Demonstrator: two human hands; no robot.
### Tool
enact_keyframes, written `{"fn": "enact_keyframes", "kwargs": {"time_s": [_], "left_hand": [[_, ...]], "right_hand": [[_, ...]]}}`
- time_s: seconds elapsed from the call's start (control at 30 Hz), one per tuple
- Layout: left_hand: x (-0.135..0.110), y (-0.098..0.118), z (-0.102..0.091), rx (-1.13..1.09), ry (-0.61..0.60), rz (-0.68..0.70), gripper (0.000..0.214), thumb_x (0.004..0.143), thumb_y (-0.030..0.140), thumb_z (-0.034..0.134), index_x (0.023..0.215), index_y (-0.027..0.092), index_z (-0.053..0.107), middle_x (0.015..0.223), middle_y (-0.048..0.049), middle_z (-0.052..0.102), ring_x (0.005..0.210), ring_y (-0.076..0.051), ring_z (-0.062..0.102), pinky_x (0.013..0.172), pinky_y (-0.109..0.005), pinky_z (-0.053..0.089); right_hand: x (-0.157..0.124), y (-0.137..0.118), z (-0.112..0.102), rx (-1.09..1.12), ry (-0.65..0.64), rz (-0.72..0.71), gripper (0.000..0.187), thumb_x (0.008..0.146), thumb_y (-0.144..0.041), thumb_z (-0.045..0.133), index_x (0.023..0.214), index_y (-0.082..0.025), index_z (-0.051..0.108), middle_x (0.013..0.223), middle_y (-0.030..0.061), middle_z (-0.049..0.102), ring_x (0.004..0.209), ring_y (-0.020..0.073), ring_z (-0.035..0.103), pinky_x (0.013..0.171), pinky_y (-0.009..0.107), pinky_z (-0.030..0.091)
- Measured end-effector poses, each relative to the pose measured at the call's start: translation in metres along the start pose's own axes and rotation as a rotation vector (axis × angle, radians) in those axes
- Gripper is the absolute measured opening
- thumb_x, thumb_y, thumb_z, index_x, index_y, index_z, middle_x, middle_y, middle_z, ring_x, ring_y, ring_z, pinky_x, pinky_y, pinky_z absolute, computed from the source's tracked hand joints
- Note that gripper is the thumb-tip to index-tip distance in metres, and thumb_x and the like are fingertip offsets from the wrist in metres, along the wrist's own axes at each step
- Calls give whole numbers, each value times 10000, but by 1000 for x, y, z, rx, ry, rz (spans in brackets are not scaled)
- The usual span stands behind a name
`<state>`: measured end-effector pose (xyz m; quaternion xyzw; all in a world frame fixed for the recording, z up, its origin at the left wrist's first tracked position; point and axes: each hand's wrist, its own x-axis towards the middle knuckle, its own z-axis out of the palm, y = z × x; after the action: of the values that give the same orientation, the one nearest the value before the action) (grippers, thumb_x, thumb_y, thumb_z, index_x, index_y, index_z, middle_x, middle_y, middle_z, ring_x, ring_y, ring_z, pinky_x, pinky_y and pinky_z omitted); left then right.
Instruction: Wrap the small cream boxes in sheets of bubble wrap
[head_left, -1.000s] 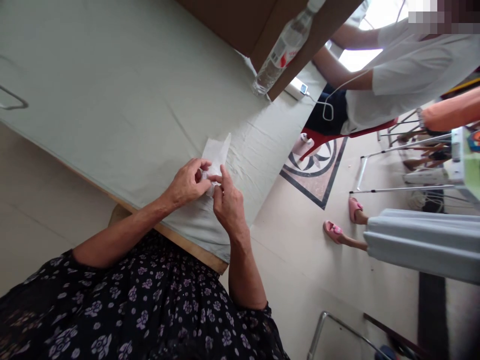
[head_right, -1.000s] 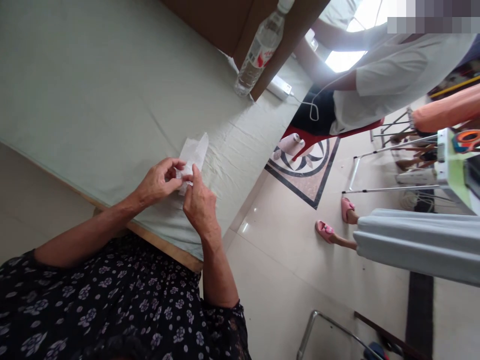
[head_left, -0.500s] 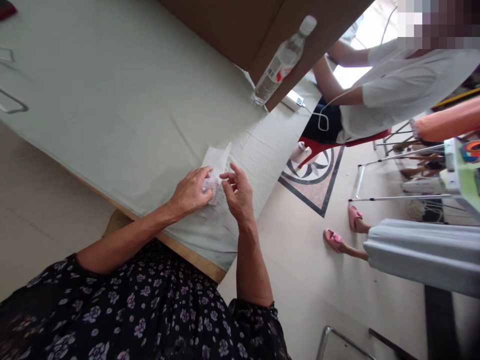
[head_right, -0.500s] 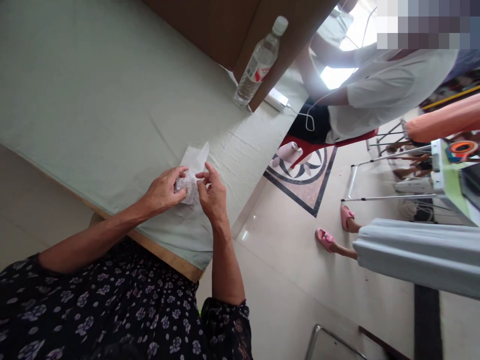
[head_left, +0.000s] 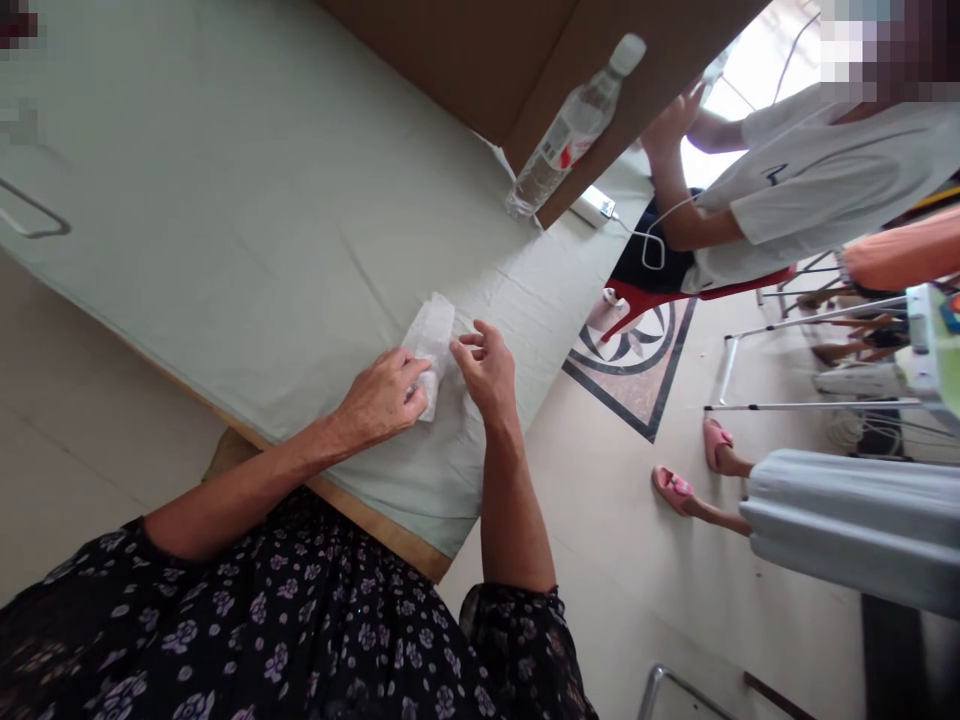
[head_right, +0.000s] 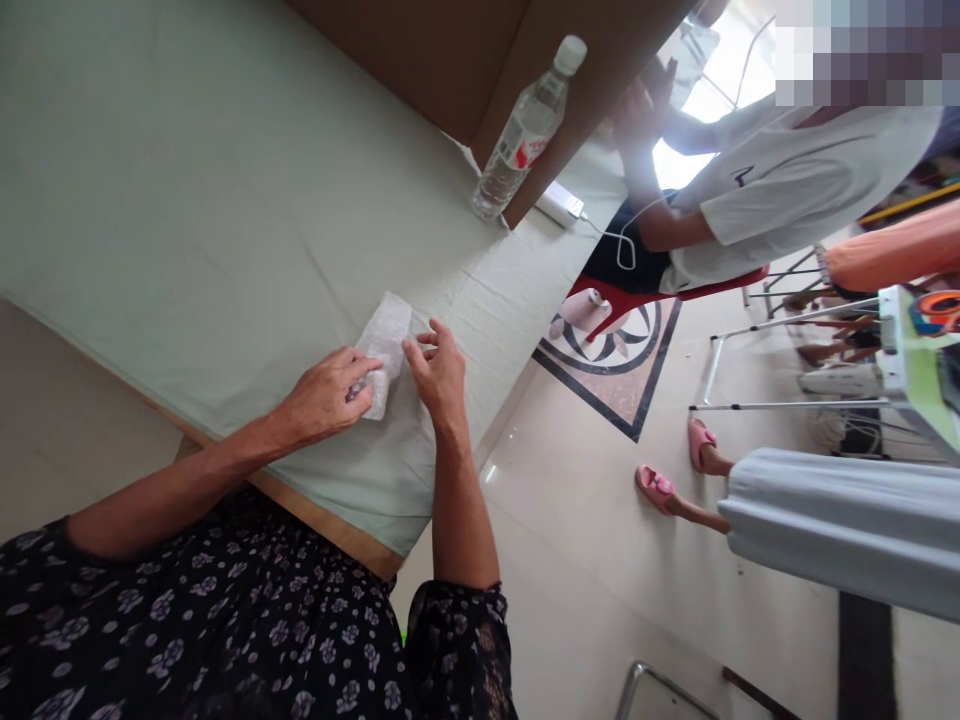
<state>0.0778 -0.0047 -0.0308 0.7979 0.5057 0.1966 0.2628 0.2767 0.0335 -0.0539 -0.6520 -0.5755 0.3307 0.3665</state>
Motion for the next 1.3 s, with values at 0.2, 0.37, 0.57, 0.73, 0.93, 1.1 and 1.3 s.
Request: {"fn": "enact_keyframes", "kwargs": {"time_s": [0.2,0.37,0.57,0.73,0.93,1.1,1.3], "left_hand": [[-5,1,3,13,83,12,418,909,177,584,1308,185,709,1335,-141,650,1130,-269,693,1001,-415,611],[-4,7,-5,145,82,161,466,900,124,591,1350,184,693,1587,-170,533,1214,-303,674,1055,-475,588],[2,5,-6,170,12,169,335,909,108,538,1163,127,756,1223,-149,767,1071,-323,697,976,-489,604],[1,-7,2,36,74,161,351,909,131,545,1204,139,735,1192,-118,771,1077,-294,693,1011,-466,593],[-10,-15,12,-91,259,21,370,903,260,653,1263,175,654,1290,-129,647,1118,-255,679,999,-414,593],[-8,-24,13,-187,342,-17,703,825,333,773,1438,146,486,1409,-192,559,1353,-326,547,1127,-507,517],[3,-35,2,-304,76,35,378,763,202,752,1132,194,676,1620,-176,425,1503,-356,459,1221,-526,440]], "right_hand": [[34,-9,16,22,-126,123,615,751,-443,779,1266,-147,622,731,-44,629,673,151,579,657,295,467],[42,-12,20,4,-139,50,221,722,-367,700,698,-226,532,618,-84,414,601,97,373,572,264,297],[42,-16,17,148,-177,57,324,755,-415,660,622,-247,417,616,-71,339,614,102,313,563,266,236],[33,-27,14,384,-251,-24,300,762,-465,715,708,-232,533,677,-59,426,640,105,377,602,266,320],[-5,-36,2,316,-234,-143,275,871,-521,686,865,-249,644,809,-6,645,780,168,601,770,319,505],[-48,-39,-3,102,-213,-314,145,969,-390,621,925,-281,705,1092,43,809,1199,265,719,1113,478,512],[-74,-25,-2,-120,-171,-481,131,946,-228,608,975,-287,721,1208,34,821,1359,279,667,1178,517,446]]}}
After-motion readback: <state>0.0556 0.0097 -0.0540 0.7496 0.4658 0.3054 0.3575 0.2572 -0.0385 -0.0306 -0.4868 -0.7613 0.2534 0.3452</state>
